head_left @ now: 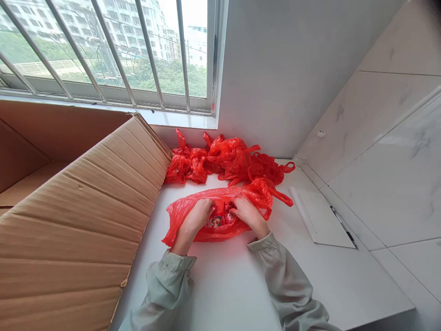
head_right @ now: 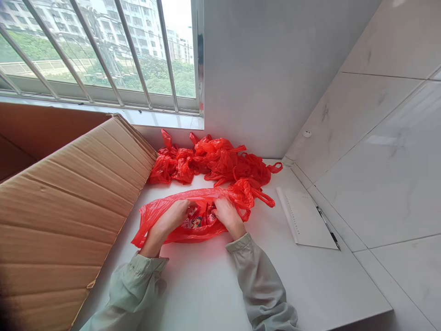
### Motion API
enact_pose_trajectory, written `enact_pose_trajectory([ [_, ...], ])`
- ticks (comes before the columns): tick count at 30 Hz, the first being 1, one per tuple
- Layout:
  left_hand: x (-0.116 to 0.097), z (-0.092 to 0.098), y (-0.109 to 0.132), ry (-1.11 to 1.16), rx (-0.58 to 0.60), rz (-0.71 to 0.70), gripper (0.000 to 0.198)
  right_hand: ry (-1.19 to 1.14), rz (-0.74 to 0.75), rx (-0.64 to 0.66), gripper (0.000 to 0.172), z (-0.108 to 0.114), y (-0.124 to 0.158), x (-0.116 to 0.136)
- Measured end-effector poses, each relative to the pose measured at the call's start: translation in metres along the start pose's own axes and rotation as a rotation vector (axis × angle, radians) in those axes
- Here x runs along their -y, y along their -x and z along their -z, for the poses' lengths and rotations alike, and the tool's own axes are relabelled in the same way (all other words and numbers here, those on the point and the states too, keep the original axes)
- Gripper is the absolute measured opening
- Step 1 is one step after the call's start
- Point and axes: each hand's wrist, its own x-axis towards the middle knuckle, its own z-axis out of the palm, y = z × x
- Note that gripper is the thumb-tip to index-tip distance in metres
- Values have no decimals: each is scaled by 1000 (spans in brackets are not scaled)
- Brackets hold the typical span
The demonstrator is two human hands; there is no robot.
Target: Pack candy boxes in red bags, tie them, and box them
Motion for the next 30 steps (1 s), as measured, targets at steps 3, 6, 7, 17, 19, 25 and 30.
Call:
enact_pose_trajectory([
  [3,-1,2,1,-4,-2,12,26,-5,13,-2,10,-1,-1,1],
  [6,-3,1,0,-4,-3,18,25,-37,22,-15,11,1,-2,2],
  [7,-4,1,-1,5,-9,18,22,-52,27,-22,10,2,-2,3],
  [17,-9,8,1,222,-65,-29,14,-316,218,-51,5,18,7,21],
  [19,-12,11,0,254,-80,-46,17,-413,262,-54,5,23,11,23],
  [25,-6,18,0,488,-33,1,28,-728,185,63,16,35,15,20],
  [30,1,20,1,741,54,45,33,-969,145,195,24,38,14,14],
])
